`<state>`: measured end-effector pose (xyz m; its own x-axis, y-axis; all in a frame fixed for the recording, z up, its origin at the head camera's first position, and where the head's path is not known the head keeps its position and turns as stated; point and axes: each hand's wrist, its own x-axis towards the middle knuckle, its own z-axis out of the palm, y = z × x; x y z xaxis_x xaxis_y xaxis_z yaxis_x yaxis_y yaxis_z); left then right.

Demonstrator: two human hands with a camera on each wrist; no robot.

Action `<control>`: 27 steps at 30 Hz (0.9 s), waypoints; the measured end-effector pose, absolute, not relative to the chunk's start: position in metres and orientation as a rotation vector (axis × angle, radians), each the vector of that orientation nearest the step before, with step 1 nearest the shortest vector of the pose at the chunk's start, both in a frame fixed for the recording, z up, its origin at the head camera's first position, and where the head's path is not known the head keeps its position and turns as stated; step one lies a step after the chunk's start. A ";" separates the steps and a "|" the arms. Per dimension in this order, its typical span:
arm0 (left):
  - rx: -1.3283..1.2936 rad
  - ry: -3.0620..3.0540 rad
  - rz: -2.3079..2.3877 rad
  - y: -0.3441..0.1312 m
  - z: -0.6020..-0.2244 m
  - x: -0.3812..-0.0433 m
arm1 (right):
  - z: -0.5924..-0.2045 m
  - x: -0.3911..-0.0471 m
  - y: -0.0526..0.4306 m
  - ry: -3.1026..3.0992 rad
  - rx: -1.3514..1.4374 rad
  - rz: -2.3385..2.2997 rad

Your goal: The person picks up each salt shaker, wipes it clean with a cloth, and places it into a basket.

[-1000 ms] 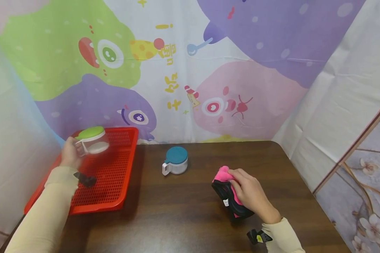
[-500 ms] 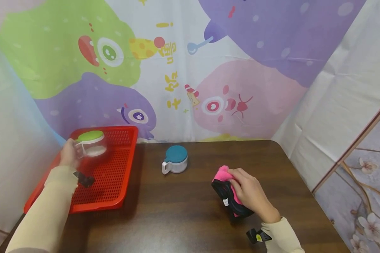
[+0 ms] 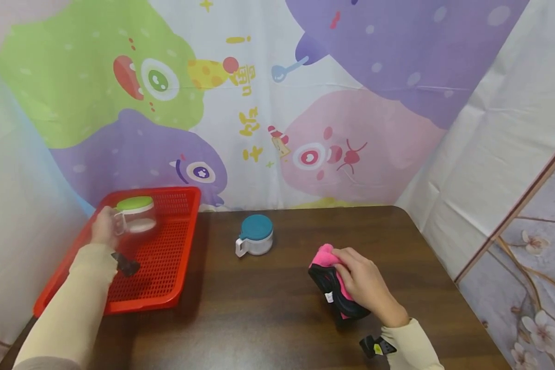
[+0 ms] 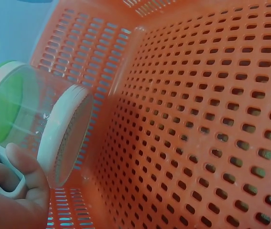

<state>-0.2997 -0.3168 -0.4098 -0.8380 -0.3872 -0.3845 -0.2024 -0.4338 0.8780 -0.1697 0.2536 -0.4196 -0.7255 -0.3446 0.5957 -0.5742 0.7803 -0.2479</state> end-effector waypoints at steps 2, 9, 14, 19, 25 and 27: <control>0.854 -1.606 -2.422 -0.317 -0.411 -0.301 | -0.420 -0.170 0.253 -2.439 0.689 0.579; 0.876 -1.630 -2.411 -0.313 -0.412 -0.300 | -0.421 -0.170 0.253 -2.432 0.686 0.574; 0.847 -1.663 -2.397 -0.310 -0.412 -0.299 | -0.422 -0.169 0.253 -2.440 0.683 0.582; 0.855 -1.716 -2.391 -0.314 -0.415 -0.299 | -0.422 -0.168 0.253 -2.443 0.681 0.596; 0.876 -1.761 -2.373 -0.322 -0.423 -0.307 | -0.422 -0.168 0.253 -2.457 0.671 0.606; 0.879 -1.775 -2.367 -0.325 -0.427 -0.311 | -0.422 -0.168 0.253 -2.462 0.670 0.610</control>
